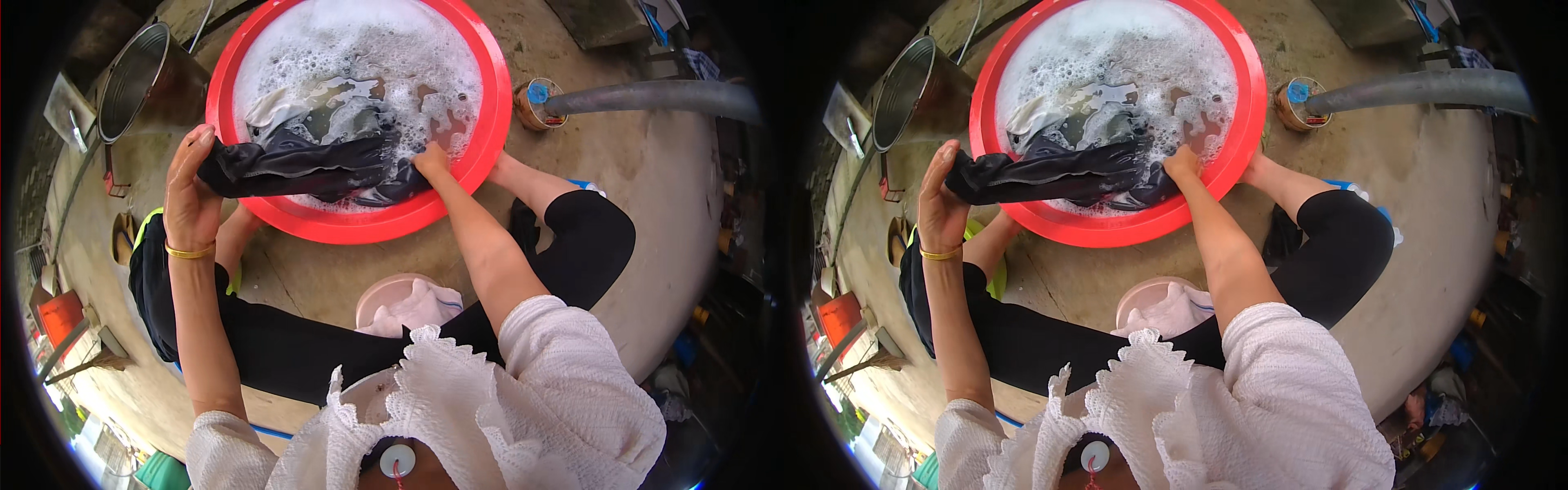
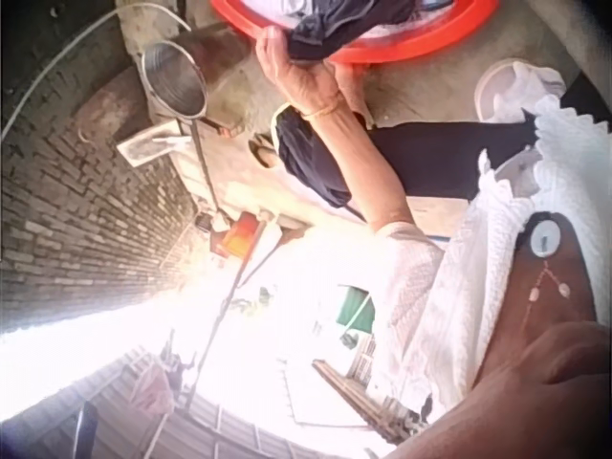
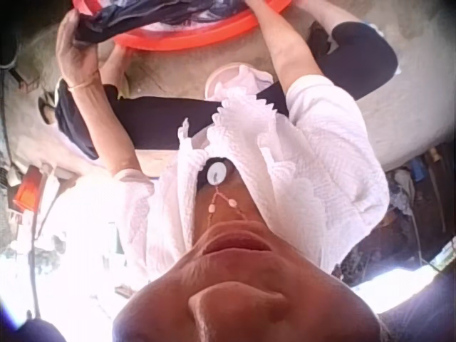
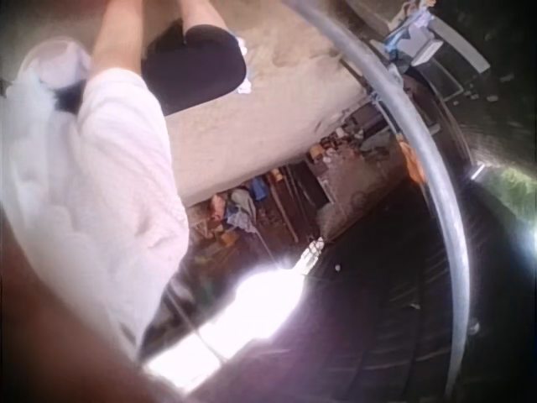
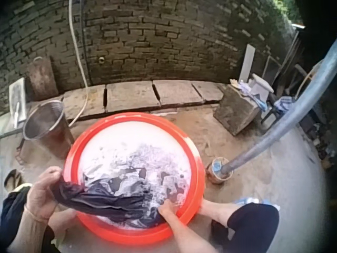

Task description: Hand-washing clothes in a red plastic tub with soapy water.

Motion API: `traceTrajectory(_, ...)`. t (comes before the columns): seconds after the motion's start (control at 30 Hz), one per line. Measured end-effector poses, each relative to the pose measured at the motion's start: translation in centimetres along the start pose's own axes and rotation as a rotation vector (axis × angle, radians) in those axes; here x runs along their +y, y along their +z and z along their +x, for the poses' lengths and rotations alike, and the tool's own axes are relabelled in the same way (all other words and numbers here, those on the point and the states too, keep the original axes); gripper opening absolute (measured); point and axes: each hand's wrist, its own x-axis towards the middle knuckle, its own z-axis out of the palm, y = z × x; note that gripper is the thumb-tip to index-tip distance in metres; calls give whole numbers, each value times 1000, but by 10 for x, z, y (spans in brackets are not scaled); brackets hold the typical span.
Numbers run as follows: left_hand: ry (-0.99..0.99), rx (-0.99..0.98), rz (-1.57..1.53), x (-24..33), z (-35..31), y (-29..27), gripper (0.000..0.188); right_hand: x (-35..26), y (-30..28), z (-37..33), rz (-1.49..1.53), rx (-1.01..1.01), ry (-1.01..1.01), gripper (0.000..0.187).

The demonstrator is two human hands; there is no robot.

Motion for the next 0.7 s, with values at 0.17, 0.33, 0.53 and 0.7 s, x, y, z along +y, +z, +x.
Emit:
traceTrajectory(0.17,17,53,338,-17,3,-6,26,-71,-21,-89,1308,-342,78,25)
traceTrajectory(0.33,-271,-149,407,-68,4,-4,28,-123,-85,-179,1096,-319,-387,23)
traceTrajectory(0.53,-330,-121,274,-91,-8,1,13,-130,-91,-220,748,-310,-684,35)
traceTrajectory(0.7,14,-324,669,-97,-36,15,22,-134,-106,-223,1126,-544,-515,61)
